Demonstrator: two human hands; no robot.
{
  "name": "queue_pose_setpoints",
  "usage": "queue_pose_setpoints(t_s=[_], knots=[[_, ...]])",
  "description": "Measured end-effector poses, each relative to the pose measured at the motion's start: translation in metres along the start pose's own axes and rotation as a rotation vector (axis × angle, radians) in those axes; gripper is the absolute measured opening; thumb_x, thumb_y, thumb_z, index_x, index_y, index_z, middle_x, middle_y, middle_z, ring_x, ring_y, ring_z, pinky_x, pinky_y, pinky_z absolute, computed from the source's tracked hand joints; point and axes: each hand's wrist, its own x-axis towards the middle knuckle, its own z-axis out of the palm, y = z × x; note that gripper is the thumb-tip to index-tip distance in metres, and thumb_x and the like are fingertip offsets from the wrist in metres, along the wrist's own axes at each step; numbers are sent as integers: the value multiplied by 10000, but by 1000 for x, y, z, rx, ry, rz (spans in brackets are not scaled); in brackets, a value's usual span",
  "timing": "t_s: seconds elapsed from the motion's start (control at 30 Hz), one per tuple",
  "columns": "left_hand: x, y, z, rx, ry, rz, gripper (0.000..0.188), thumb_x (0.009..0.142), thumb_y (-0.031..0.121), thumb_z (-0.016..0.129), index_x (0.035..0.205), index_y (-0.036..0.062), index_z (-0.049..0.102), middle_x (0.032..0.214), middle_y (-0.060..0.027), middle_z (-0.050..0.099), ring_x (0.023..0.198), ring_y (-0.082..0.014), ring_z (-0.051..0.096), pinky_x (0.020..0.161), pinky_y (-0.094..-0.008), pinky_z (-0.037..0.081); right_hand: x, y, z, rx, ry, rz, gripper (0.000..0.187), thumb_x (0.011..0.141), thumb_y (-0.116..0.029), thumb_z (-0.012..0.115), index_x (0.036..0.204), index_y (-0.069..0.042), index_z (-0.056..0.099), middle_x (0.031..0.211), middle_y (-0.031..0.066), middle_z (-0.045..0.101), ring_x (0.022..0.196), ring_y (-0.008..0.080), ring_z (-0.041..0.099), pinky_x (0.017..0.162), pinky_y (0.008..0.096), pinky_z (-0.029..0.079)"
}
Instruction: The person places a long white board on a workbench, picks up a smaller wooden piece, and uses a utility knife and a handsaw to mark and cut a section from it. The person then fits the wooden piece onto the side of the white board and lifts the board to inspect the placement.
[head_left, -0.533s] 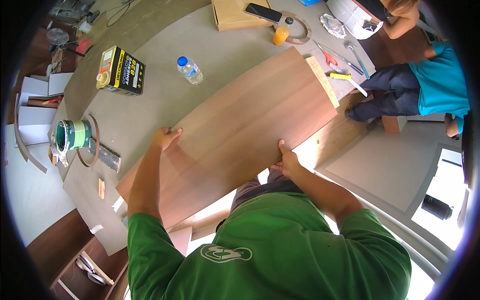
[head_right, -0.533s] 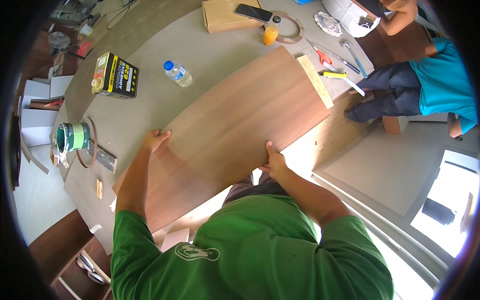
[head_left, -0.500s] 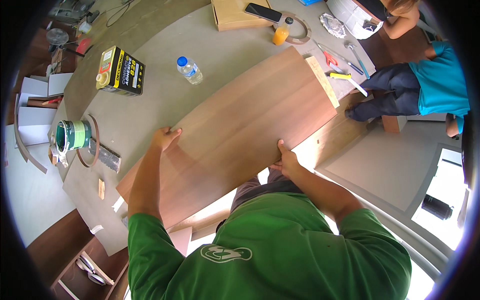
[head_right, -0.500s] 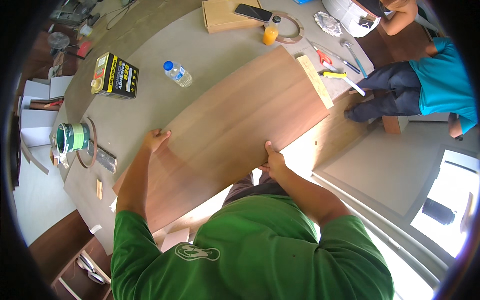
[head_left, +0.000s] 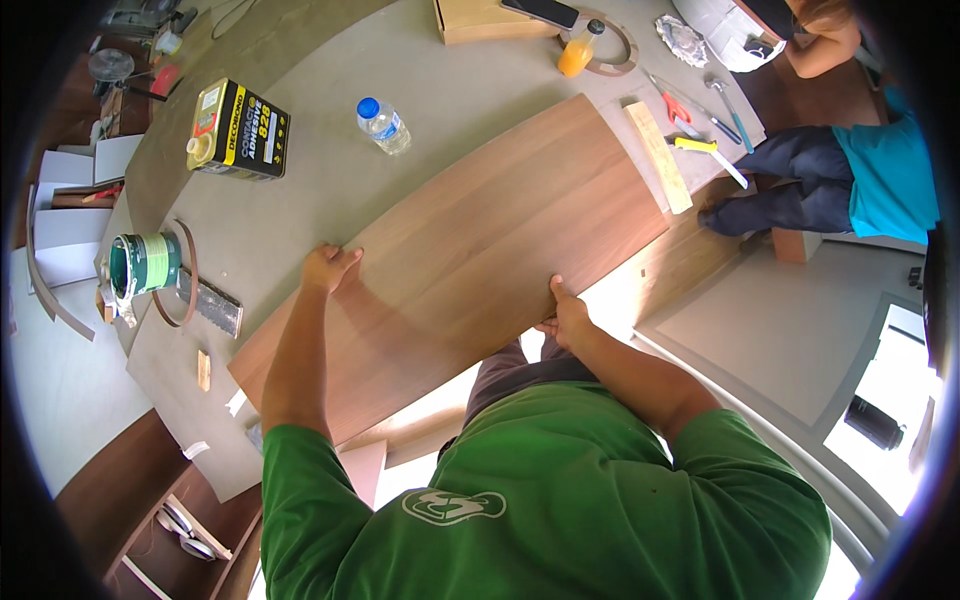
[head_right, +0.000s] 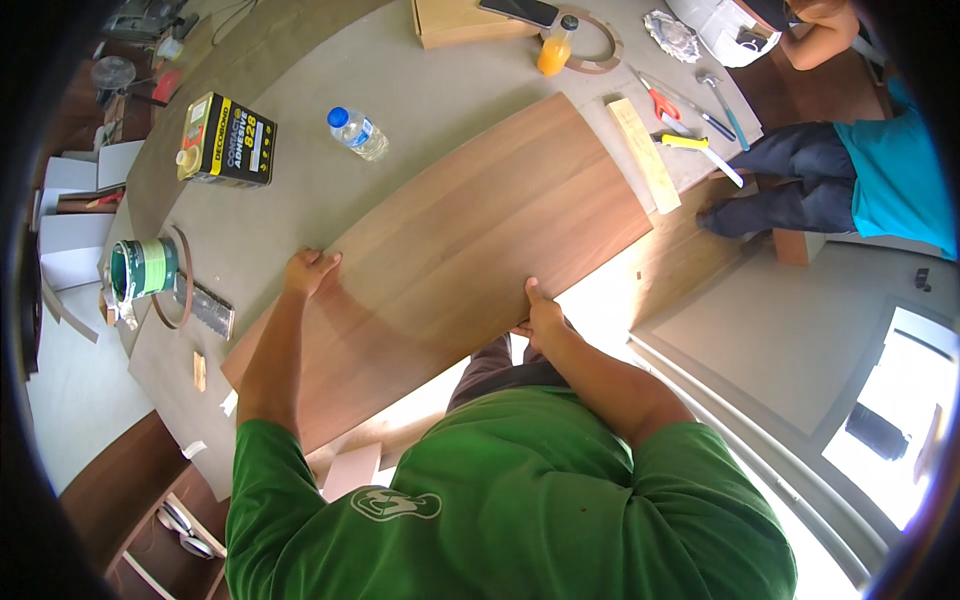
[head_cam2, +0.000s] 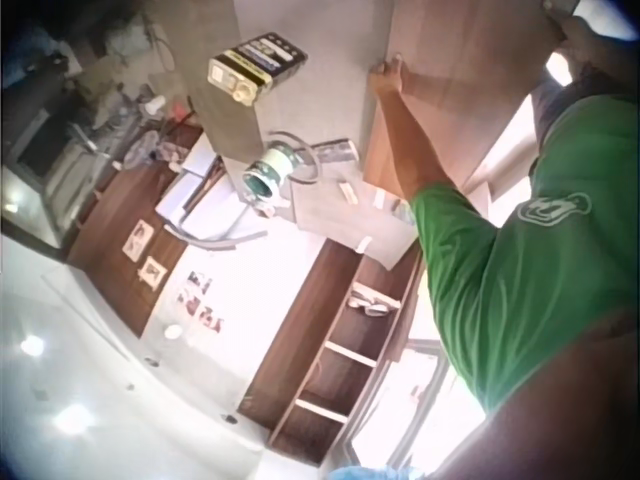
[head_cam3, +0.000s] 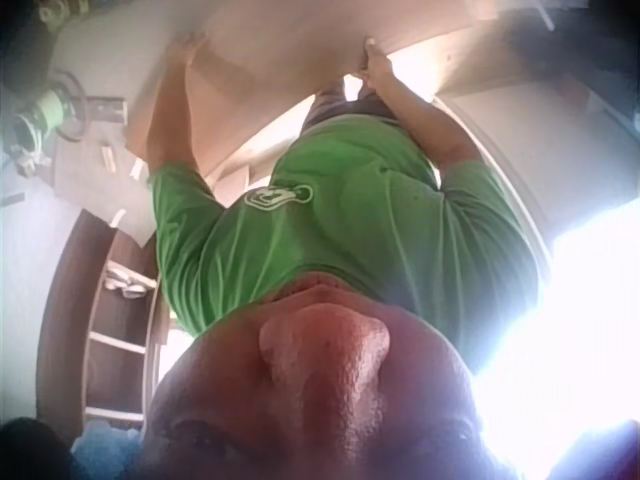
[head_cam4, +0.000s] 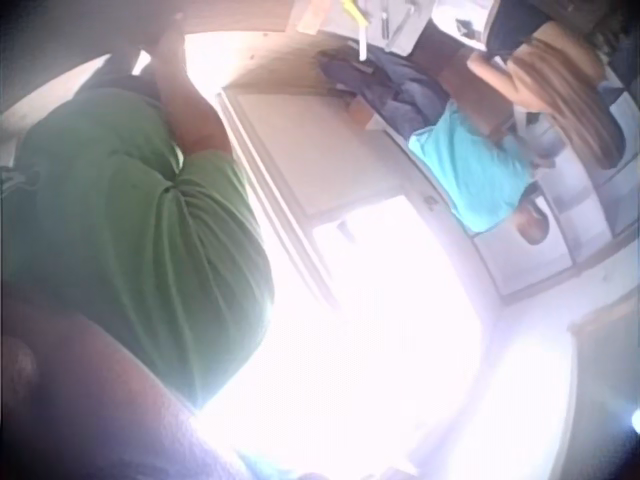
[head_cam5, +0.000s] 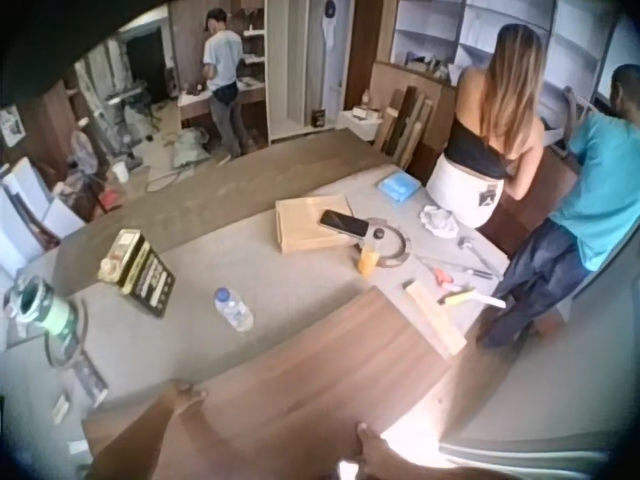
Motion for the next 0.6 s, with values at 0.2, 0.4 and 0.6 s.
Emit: queue_pose_setpoints(t_s=[0.2,0.4,0.6], knots=[[3,27,1,124,-54,95,583,786,519,816,1016,-13,754,1013,-157,678,1083,-329,621,926,-418,515,11,4,-7,25,24,16,761,998,-594,553,1382,59,480,1320,232,596,1133,384,655,906,481,591],[-5,10,5,-6,16,-53,456,800,487,809,1003,79,781,1118,-65,668,1124,-288,583,976,-411,500,12,1,-3,-8,63,7,770,983,-608,568,1357,62,503,1250,221,643,1065,355,687,900,470,592],[-4,21,7,108,25,-55,442,819,490,773,1005,89,769,1143,-30,652,1157,-271,557,1024,-417,461,25,3,-15,-91,-9,18,784,959,-658,566,1364,12,519,1177,202,663,979,322,703,837,433,589]])
